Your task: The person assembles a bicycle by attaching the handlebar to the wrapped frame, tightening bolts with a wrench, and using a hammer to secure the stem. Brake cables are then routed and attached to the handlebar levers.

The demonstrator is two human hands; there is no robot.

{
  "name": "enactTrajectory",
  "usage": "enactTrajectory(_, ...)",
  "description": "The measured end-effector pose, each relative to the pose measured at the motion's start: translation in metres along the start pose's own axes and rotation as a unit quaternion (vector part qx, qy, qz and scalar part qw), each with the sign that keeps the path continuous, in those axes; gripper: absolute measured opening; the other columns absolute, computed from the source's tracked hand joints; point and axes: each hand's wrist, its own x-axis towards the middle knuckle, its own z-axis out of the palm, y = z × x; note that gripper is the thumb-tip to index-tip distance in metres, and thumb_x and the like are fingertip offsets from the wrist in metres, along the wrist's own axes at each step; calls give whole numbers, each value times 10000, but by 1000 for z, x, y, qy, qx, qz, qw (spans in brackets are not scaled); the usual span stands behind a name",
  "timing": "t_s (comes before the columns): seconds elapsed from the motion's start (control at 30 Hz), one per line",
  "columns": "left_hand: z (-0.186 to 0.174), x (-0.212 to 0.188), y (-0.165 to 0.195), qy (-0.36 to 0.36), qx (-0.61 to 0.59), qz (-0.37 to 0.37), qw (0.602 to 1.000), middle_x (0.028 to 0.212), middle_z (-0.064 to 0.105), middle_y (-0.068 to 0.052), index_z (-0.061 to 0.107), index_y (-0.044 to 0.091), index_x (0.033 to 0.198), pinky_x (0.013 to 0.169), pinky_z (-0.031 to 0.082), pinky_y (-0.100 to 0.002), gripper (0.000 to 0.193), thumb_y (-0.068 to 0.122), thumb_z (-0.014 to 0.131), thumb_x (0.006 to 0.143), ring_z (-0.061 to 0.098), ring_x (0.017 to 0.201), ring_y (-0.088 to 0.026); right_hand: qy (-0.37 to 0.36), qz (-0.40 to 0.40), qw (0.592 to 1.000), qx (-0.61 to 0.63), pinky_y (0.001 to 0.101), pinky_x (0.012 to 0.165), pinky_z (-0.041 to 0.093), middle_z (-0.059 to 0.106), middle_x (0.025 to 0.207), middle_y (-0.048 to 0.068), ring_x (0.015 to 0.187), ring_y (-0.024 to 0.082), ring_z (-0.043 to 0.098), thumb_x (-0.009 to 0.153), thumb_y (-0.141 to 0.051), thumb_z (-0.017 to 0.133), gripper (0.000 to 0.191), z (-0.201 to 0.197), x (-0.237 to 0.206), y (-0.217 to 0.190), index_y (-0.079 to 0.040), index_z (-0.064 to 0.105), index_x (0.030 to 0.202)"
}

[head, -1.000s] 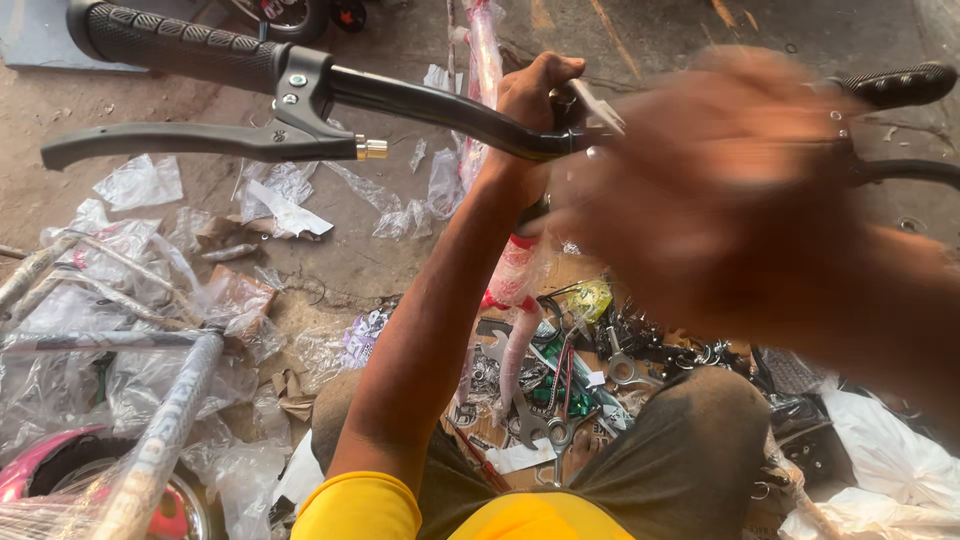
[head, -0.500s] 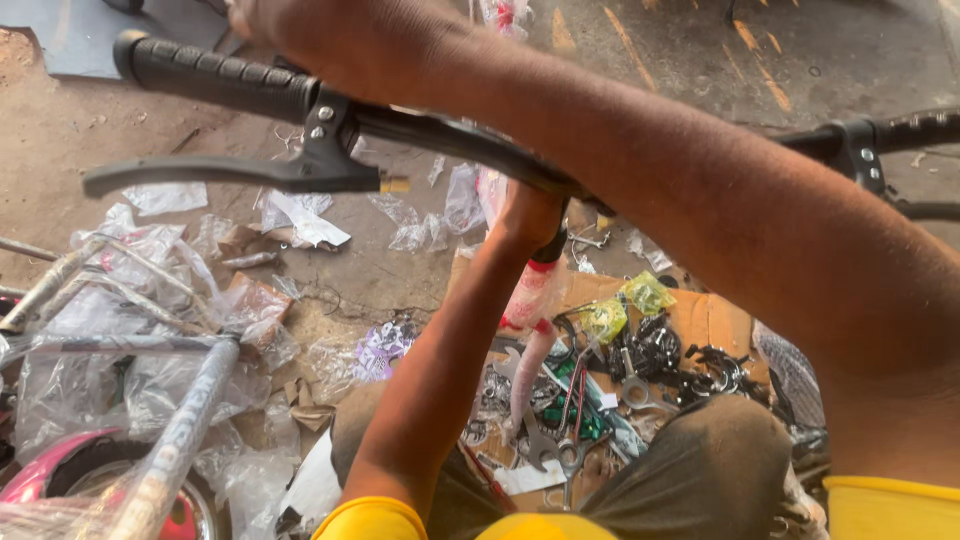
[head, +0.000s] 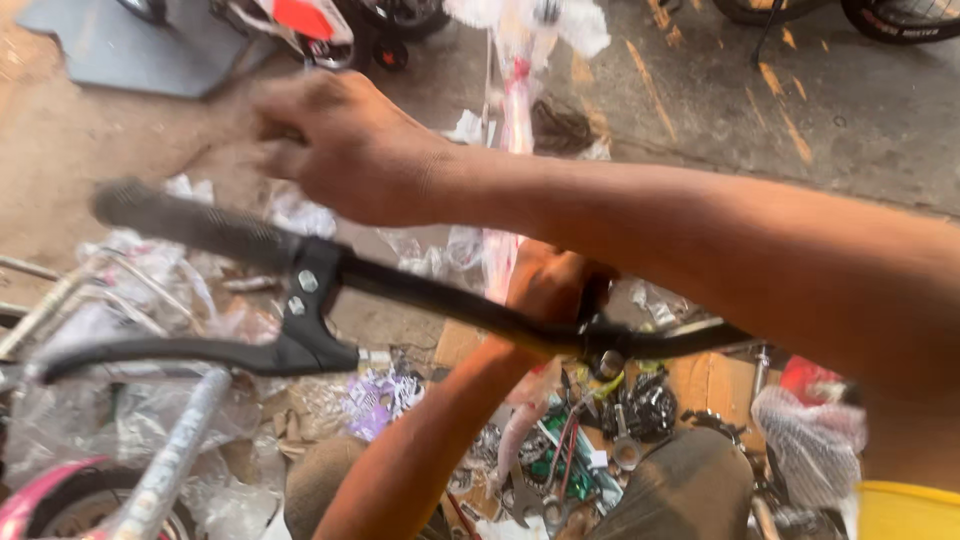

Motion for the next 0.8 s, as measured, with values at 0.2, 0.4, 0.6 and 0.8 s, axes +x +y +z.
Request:
enactTrajectory(0.2,6,-7,35,88,-173,-117,974,645,628,-75,688,8,766,445,408,-280,228,214,701,862,550,505,-132,-34,133,990,-46,373,702,562,704,906,70,792,184,690,990,-283,620,213,-63,13,60,-117,704,1094)
enactTrajectory(0.4,10,-7,18,80,-165,-38,982,617,602,-51,680,20,798,446,379,-269,245,238,679,908,518,494,-111,0,-45,991,-127,411,740,556,726,902,140,798,234,705,1045,-248,661,193,-61,-4,99,-67,710,1091)
enactTrajectory(0.6,4,-11,19,97,-190,-20,977,611,622,-77,698,-15,768,476,419,-282,276,214,652,915,555,506,-131,-135,191,942,-242,462,764,552,716,959,165,855,305,689,1079,-318,524,274,-117,-56,169,-118,686,1174)
enactTrajectory(0.8,-9,-15,16,95,-193,28,976,643,630,-81,685,-18,767,495,432,-274,299,215,608,938,559,527,-131,-276,233,816,-451,468,631,585,703,774,115,720,309,707,1031,-438,450,288,-208,-230,129,-193,584,1101)
